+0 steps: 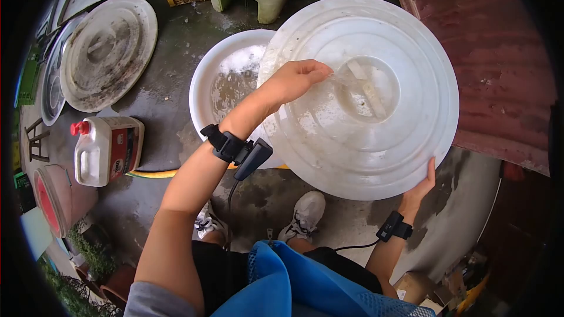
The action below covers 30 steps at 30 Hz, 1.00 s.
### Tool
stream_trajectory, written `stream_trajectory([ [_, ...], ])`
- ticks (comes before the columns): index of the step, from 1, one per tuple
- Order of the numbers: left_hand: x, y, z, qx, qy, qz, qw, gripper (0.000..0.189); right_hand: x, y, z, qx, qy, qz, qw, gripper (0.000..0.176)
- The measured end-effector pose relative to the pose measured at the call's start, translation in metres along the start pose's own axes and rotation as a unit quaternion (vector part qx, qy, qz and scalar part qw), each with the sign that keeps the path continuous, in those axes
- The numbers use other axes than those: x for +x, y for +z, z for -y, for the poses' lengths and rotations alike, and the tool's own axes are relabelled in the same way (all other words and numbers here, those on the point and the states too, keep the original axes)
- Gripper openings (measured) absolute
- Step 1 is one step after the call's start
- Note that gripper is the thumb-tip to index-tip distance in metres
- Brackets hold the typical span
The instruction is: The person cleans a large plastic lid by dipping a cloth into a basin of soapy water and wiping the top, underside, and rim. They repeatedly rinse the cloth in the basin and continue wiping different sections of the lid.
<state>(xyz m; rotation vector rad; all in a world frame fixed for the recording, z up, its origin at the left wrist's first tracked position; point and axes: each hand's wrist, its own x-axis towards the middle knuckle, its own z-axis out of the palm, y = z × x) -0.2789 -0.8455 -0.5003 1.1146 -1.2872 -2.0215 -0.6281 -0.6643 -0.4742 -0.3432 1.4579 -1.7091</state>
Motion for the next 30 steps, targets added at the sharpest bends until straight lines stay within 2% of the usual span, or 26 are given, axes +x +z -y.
stream_trajectory([
  [1, 0.003, -0.007, 0.011, 0.051, -0.021, -0.059, 0.997, 0.036, 0.0, -0.001, 0.001, 0.001, 0.001, -0.009, 1.0, 0.05],
  [2, 0.004, -0.016, 0.024, 0.045, -0.038, -0.104, 0.993, 0.035, 0.0, -0.001, 0.003, 0.002, 0.001, -0.009, 1.0, 0.05],
  [3, 0.002, -0.025, 0.032, 0.046, -0.039, -0.103, 0.993, 0.035, -0.002, 0.0, 0.007, 0.003, -0.007, -0.004, 1.0, 0.05],
  [5, -0.003, -0.04, 0.046, 0.023, -0.078, -0.172, 0.982, 0.034, -0.01, 0.008, 0.017, 0.006, -0.012, 0.0, 1.0, 0.051],
  [9, -0.006, -0.05, 0.06, -0.007, -0.1, -0.197, 0.975, 0.034, -0.029, 0.032, 0.05, 0.007, -0.059, -0.007, 0.998, 0.054],
  [11, -0.006, -0.05, 0.06, -0.007, -0.12, -0.173, 0.977, 0.037, -0.038, 0.041, 0.067, 0.006, -0.118, -0.02, 0.993, 0.053],
  [12, -0.006, -0.049, 0.059, -0.008, -0.117, -0.175, 0.978, 0.037, -0.038, 0.047, 0.068, -0.03, -0.161, -0.062, 0.985, 0.052],
  [13, -0.005, -0.046, 0.058, -0.01, -0.112, -0.172, 0.979, 0.037, -0.043, 0.051, 0.074, -0.028, -0.163, -0.059, 0.984, 0.052],
  [15, -0.003, -0.041, 0.056, -0.013, -0.105, -0.167, 0.98, 0.037, -0.058, 0.059, 0.093, -0.029, -0.23, -0.041, 0.972, 0.051],
  [17, 0.0, -0.035, 0.052, -0.007, -0.117, -0.149, 0.982, 0.039, -0.069, 0.07, 0.092, -0.046, -0.264, -0.065, 0.961, 0.047],
  [19, -0.001, -0.025, 0.047, -0.011, -0.099, -0.137, 0.986, 0.042, -0.076, 0.075, 0.086, -0.114, -0.347, -0.085, 0.927, 0.045],
  [20, -0.003, -0.019, 0.04, -0.015, -0.084, -0.126, 0.988, 0.045, -0.078, 0.078, 0.082, -0.113, -0.348, -0.086, 0.927, 0.045],
  [21, -0.006, -0.014, 0.031, -0.014, -0.083, -0.125, 0.989, 0.045, -0.08, 0.08, 0.076, -0.157, -0.364, -0.048, 0.917, 0.042],
  [22, -0.008, -0.01, 0.022, -0.017, -0.067, -0.088, 0.994, 0.056, -0.081, 0.082, 0.069, -0.201, -0.378, -0.011, 0.904, 0.039],
  [23, -0.011, -0.006, 0.014, -0.021, -0.051, -0.051, 0.997, 0.066, -0.083, 0.085, 0.062, -0.2, -0.378, -0.012, 0.904, 0.039],
  [24, -0.012, -0.002, 0.008, -0.035, -0.022, -0.025, 0.999, 0.075, -0.085, 0.089, 0.054, -0.276, -0.389, -0.022, 0.878, 0.036],
  [25, -0.014, 0.001, 0.001, -0.033, -0.021, -0.024, 0.999, 0.075, -0.088, 0.096, 0.046, -0.35, -0.398, -0.031, 0.847, 0.033],
  [26, -0.016, 0.005, -0.007, -0.066, 0.007, -0.012, 0.998, 0.077, -0.092, 0.111, 0.038, -0.367, -0.435, -0.032, 0.821, 0.026],
  [27, -0.019, 0.007, -0.014, -0.099, 0.036, 0.0, 0.994, 0.078, -0.093, 0.111, 0.032, -0.366, -0.435, -0.032, 0.822, 0.026],
  [29, -0.027, 0.008, -0.026, -0.131, 0.053, 0.011, 0.99, 0.081, -0.091, 0.106, 0.016, -0.453, -0.46, 0.06, 0.761, 0.028],
  [30, -0.029, 0.008, -0.031, -0.164, 0.071, 0.022, 0.984, 0.085, -0.09, 0.106, 0.011, -0.453, -0.459, 0.059, 0.762, 0.028],
])
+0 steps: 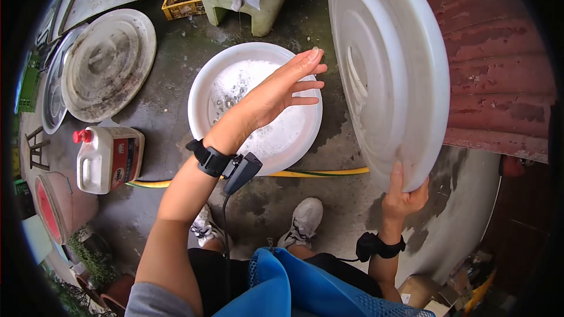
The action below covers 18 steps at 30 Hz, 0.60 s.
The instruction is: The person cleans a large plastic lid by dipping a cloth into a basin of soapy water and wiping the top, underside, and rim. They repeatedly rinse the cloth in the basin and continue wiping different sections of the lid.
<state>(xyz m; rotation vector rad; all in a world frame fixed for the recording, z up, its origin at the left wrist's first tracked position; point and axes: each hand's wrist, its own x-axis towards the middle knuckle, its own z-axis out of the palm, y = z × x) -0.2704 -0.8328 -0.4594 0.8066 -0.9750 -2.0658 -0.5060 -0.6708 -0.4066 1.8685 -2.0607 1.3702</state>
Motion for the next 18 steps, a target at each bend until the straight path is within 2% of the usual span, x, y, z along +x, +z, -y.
stream_trajectory([
  [2, -0.004, -0.002, -0.007, -0.038, 0.016, 0.002, 0.999, 0.087, -0.004, 0.01, -0.003, -0.033, -0.17, 0.117, 0.978, 0.038],
  [3, -0.006, -0.005, -0.01, -0.076, 0.032, 0.003, 0.997, 0.09, -0.008, 0.016, -0.004, -0.032, -0.17, 0.115, 0.978, 0.038],
  [5, -0.012, -0.013, -0.019, -0.06, 0.05, 0.003, 0.997, 0.093, -0.016, 0.026, -0.005, 0.0, -0.23, 0.137, 0.964, 0.046],
  [7, -0.018, -0.021, -0.025, -0.051, 0.05, 0.004, 0.997, 0.106, -0.026, 0.031, -0.006, -0.004, -0.197, 0.143, 0.97, 0.048],
  [9, -0.026, -0.015, -0.033, -0.042, 0.051, 0.006, 0.998, 0.101, -0.032, 0.036, -0.006, -0.008, -0.247, 0.211, 0.946, 0.046],
  [11, -0.026, -0.012, -0.032, -0.003, 0.024, -0.058, 0.998, 0.08, -0.038, 0.041, -0.01, -0.013, -0.233, 0.233, 0.944, 0.047],
  [12, -0.027, -0.013, -0.03, -0.012, -0.013, -0.107, 0.994, 0.061, -0.037, 0.044, -0.012, -0.013, -0.242, 0.243, 0.939, 0.048],
  [16, -0.023, -0.041, 0.001, -0.013, -0.037, -0.153, 0.987, 0.049, -0.029, 0.048, -0.008, -0.026, -0.257, 0.294, 0.92, 0.047],
  [18, -0.024, -0.055, 0.011, -0.099, -0.077, -0.175, 0.976, 0.045, -0.031, 0.051, -0.011, -0.036, -0.266, 0.306, 0.913, 0.044],
])
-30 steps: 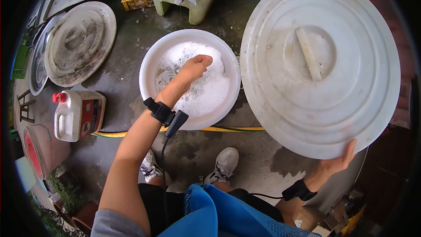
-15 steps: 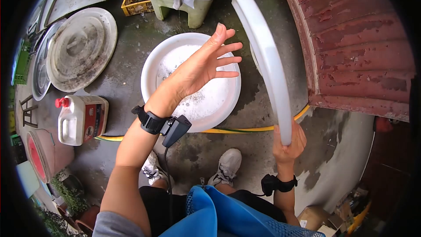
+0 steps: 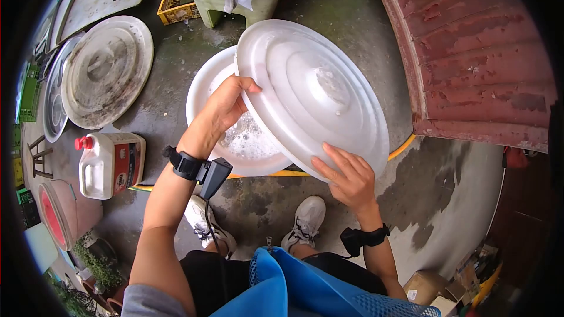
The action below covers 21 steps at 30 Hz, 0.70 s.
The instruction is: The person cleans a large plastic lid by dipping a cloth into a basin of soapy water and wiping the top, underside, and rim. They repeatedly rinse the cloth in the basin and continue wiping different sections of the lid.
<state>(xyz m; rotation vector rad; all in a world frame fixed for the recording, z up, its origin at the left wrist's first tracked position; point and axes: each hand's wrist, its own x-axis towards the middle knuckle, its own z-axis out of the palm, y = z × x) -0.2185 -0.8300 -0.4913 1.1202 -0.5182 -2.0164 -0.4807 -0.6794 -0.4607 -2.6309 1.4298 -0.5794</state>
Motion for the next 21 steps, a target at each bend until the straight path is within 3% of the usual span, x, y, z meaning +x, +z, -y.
stream_trajectory([
  [2, 0.006, -0.013, 0.008, -0.01, -0.012, 0.004, 1.0, 0.047, 0.001, 0.002, 0.001, -0.005, -0.008, 0.017, 1.0, 0.042],
  [5, 0.012, -0.023, 0.02, -0.009, -0.007, 0.011, 1.0, 0.051, 0.005, -0.001, 0.001, 0.09, 0.034, 0.057, 0.994, 0.037],
  [9, 0.013, -0.03, 0.032, 0.004, 0.033, 0.013, 0.999, 0.055, -0.023, 0.014, -0.038, 0.145, 0.22, -0.084, 0.961, 0.051],
  [11, 0.021, -0.045, 0.04, -0.018, 0.022, 0.029, 0.999, 0.059, -0.041, 0.026, -0.057, 0.083, 0.397, -0.134, 0.904, 0.062],
  [12, 0.025, -0.055, 0.044, -0.038, 0.013, 0.045, 0.998, 0.062, -0.064, 0.042, -0.078, 0.083, 0.397, -0.135, 0.904, 0.062],
  [14, 0.029, -0.073, 0.051, -0.046, -0.012, 0.036, 0.998, 0.061, -0.115, 0.071, -0.115, 0.148, 0.618, -0.172, 0.753, 0.063],
  [15, 0.03, -0.083, 0.054, -0.053, -0.036, 0.026, 0.998, 0.06, -0.113, 0.063, -0.109, 0.15, 0.617, -0.172, 0.753, 0.063],
  [16, 0.031, -0.095, 0.057, -0.071, -0.073, 0.027, 0.994, 0.056, -0.114, 0.052, -0.104, 0.387, 0.655, -0.184, 0.622, 0.061],
  [17, 0.029, -0.099, 0.06, -0.071, -0.073, 0.024, 0.995, 0.056, -0.109, 0.042, -0.098, 0.595, 0.645, -0.183, 0.444, 0.06],
  [18, 0.025, -0.102, 0.063, -0.071, -0.082, 0.01, 0.994, 0.054, -0.104, 0.039, -0.093, 0.677, 0.591, -0.205, 0.388, 0.055],
  [19, 0.023, -0.105, 0.066, -0.071, -0.092, -0.003, 0.993, 0.051, -0.101, 0.039, -0.089, 0.678, 0.592, -0.202, 0.386, 0.055],
  [21, 0.022, -0.11, 0.071, -0.08, -0.101, -0.008, 0.992, 0.051, -0.094, 0.039, -0.084, 0.665, 0.564, -0.225, 0.435, 0.051],
])
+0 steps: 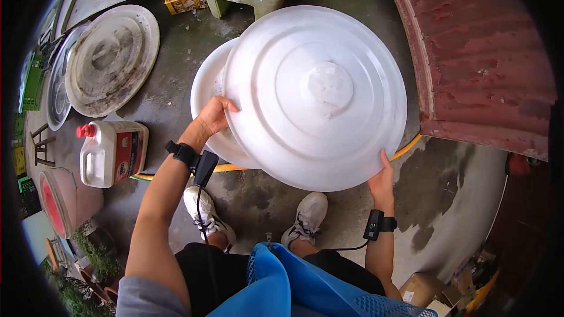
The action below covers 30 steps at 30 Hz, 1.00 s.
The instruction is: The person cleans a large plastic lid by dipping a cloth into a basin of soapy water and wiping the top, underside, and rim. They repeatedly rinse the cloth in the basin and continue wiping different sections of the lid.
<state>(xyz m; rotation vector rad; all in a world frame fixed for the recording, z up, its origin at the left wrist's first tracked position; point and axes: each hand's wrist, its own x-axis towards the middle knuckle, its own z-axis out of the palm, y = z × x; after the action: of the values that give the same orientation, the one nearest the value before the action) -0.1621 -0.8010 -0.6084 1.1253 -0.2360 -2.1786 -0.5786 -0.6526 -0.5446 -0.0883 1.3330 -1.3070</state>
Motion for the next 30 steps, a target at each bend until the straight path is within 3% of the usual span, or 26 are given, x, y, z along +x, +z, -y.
stream_trajectory([
  [1, 0.001, -0.002, 0.002, -0.008, -0.008, 0.0, 1.0, 0.051, -0.001, 0.002, 0.003, -0.001, 0.002, -0.001, 1.0, 0.051],
  [3, 0.004, 0.0, 0.004, -0.015, -0.003, -0.006, 1.0, 0.05, -0.001, 0.011, 0.015, -0.037, -0.103, -0.04, 0.993, 0.048],
  [5, 0.004, 0.003, 0.007, -0.023, 0.001, -0.013, 1.0, 0.049, -0.007, 0.024, 0.028, -0.041, -0.139, -0.052, 0.988, 0.048],
  [10, 0.016, 0.005, 0.01, 0.129, -0.046, -0.049, 0.989, 0.04, -0.031, 0.047, 0.065, -0.049, -0.27, -0.061, 0.96, 0.055],
  [12, 0.028, -0.005, 0.007, 0.17, -0.02, -0.067, 0.983, 0.037, -0.051, 0.055, 0.087, -0.085, -0.287, -0.084, 0.951, 0.058],
  [13, 0.034, -0.01, 0.0, 0.388, 0.096, -0.129, 0.907, 0.041, -0.063, 0.06, 0.097, -0.111, -0.296, -0.105, 0.943, 0.058],
  [14, 0.037, -0.014, -0.004, 0.58, 0.205, -0.182, 0.767, 0.046, -0.072, 0.06, 0.106, -0.116, -0.305, -0.108, 0.939, 0.059],
  [15, 0.032, -0.008, -0.009, 0.578, 0.204, -0.184, 0.769, 0.046, -0.083, 0.064, 0.113, -0.126, -0.316, -0.135, 0.931, 0.058],
  [17, 0.025, 0.006, -0.02, 0.714, 0.218, -0.219, 0.628, 0.057, -0.1, 0.069, 0.123, -0.138, -0.328, -0.16, 0.921, 0.058],
  [18, 0.03, 0.007, -0.01, 0.712, 0.218, -0.22, 0.63, 0.057, -0.107, 0.071, 0.126, -0.157, -0.349, -0.183, 0.905, 0.057],
  [20, 0.041, 0.012, 0.015, 0.766, 0.257, -0.195, 0.556, 0.078, -0.117, 0.081, 0.13, -0.176, -0.37, -0.205, 0.889, 0.056],
  [24, 0.049, 0.038, 0.037, 0.78, 0.277, -0.14, 0.543, 0.093, -0.134, 0.104, 0.129, -0.208, -0.396, -0.274, 0.851, 0.058],
  [26, 0.053, 0.047, 0.042, 0.855, 0.139, -0.099, 0.49, 0.1, -0.136, 0.098, 0.136, -0.224, -0.4, -0.246, 0.854, 0.06],
  [30, 0.045, 0.028, 0.054, 0.894, 0.1, -0.003, 0.437, 0.083, -0.136, 0.101, 0.137, -0.218, -0.393, -0.262, 0.854, 0.059],
])
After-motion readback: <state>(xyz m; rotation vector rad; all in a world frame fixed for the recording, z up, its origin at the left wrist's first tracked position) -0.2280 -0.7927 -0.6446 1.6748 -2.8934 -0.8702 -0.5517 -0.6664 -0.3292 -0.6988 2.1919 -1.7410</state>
